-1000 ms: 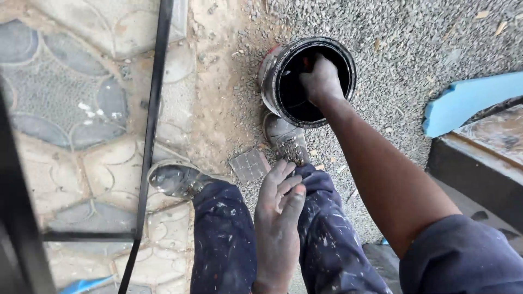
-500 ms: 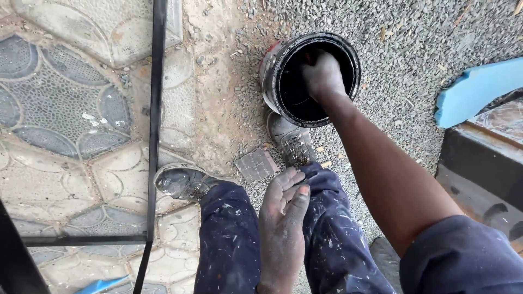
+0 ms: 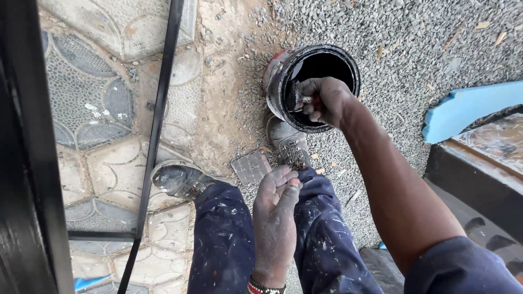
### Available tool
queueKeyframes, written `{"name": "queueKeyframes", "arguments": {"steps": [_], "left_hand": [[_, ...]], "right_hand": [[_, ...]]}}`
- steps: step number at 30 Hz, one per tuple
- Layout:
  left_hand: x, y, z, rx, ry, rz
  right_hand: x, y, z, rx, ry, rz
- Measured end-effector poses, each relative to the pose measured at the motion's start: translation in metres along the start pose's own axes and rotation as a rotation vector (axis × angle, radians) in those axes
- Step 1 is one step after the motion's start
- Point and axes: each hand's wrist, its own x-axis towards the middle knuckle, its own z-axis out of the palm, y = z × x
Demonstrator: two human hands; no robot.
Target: Applying black paint to a metal frame using a small foam applicator dipped in a paint can.
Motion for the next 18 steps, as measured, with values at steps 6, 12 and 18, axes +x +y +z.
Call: {"name": "queueKeyframes", "arguments": {"steps": [6, 12, 18], "left_hand": [[-0.001, -0.002, -0.001, 0.002, -0.019, -0.023], [-0.002, 0.002, -0.001, -0.024, -0.005, -0.034], [0.0, -0.002, 0.003, -0.052, 0.008, -0.036]], "right_hand": [[0.006, -0.013, -0.005, -0.254, -0.101, 0.039], [-0.02, -0.009, -0.012, -0.244, -0.065, -0.032], [-0.033, 0.016, -0.028, -0.128, -0.152, -0.29]]}}
